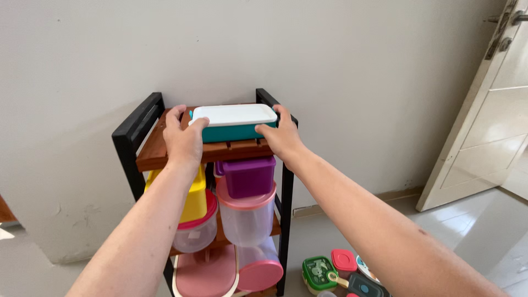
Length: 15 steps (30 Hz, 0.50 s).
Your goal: The person removes various plastic food containers and tubs from a three-tier rolling cart and places them on the floor. The person handles each container one at a time, including rectangular and round containers with colored lids, and sets them down in a group on the tiled floor.
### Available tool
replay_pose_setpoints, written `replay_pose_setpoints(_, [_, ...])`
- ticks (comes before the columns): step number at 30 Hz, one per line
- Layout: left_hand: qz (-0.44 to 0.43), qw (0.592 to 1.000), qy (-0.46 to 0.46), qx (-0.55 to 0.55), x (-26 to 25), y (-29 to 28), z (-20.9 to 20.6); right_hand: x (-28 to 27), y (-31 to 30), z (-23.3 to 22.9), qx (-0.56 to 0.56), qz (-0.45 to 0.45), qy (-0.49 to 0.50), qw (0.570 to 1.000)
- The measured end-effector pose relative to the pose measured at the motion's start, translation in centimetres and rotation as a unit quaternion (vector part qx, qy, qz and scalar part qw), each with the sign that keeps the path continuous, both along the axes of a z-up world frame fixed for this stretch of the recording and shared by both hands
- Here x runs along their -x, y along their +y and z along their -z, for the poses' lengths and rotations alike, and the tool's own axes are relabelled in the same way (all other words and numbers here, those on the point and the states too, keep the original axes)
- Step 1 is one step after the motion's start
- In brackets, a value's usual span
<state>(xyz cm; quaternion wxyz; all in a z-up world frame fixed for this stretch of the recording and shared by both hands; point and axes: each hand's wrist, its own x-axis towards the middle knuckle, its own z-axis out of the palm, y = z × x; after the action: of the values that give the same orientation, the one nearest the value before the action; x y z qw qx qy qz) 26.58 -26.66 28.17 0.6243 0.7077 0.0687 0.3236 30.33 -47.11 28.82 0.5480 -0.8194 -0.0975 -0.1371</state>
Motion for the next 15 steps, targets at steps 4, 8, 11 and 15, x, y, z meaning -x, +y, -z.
replay_pose_setpoints(4, [-0.013, 0.998, 0.057, 0.027, -3.2, 0.6, 0.9, -1.9, 0.6, 0.5, 0.006, 0.001, 0.072, 0.997])
replay_pose_setpoints(8, [-0.017, 0.999, 0.042, 0.021, -7.4, 2.1, 3.0, -4.7, 1.5, 1.6, -0.013, -0.002, 0.031, 0.999])
replay_pose_setpoints(11, [0.019, 1.000, 0.000, 0.005, -9.8, 3.3, 4.5, -6.6, 1.8, 2.7, -0.008, 0.001, 0.037, 0.999])
replay_pose_setpoints(15, [0.067, 0.997, -0.029, 0.039, -9.5, 3.4, 4.9, -7.2, 1.9, 3.2, 0.021, 0.054, -0.007, 0.998])
